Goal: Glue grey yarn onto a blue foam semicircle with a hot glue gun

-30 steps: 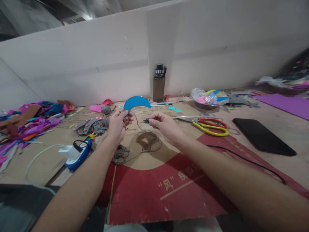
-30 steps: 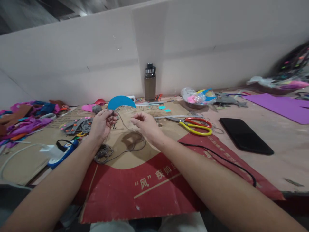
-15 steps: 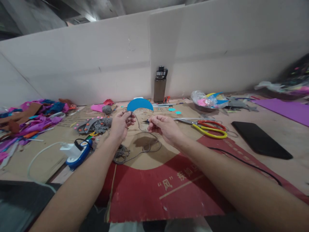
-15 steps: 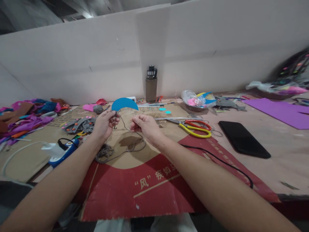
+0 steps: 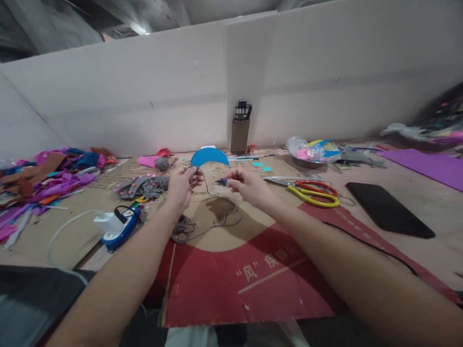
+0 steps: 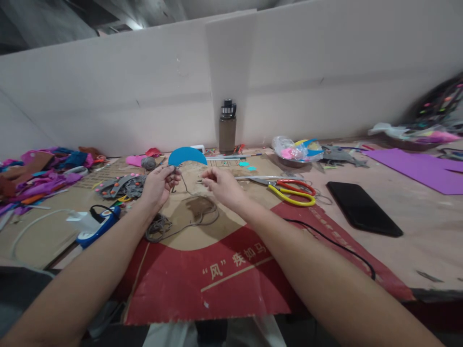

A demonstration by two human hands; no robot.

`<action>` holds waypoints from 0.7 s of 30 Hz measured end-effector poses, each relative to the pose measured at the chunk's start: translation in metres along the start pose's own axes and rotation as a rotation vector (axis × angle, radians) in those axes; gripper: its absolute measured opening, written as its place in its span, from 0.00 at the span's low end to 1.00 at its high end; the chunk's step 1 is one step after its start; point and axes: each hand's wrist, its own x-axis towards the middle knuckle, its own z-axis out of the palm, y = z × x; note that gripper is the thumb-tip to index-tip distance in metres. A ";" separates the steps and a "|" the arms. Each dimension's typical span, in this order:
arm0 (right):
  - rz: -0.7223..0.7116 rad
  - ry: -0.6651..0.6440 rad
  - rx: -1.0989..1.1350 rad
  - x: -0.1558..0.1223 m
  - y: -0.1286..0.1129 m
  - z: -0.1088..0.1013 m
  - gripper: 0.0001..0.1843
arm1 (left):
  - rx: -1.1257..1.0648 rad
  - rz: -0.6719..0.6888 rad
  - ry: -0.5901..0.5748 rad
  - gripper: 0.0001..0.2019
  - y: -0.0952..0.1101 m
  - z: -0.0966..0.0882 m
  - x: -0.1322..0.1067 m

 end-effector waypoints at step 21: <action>0.438 0.176 -0.340 0.020 0.041 -0.015 0.13 | -0.013 0.079 0.025 0.04 -0.003 0.001 0.001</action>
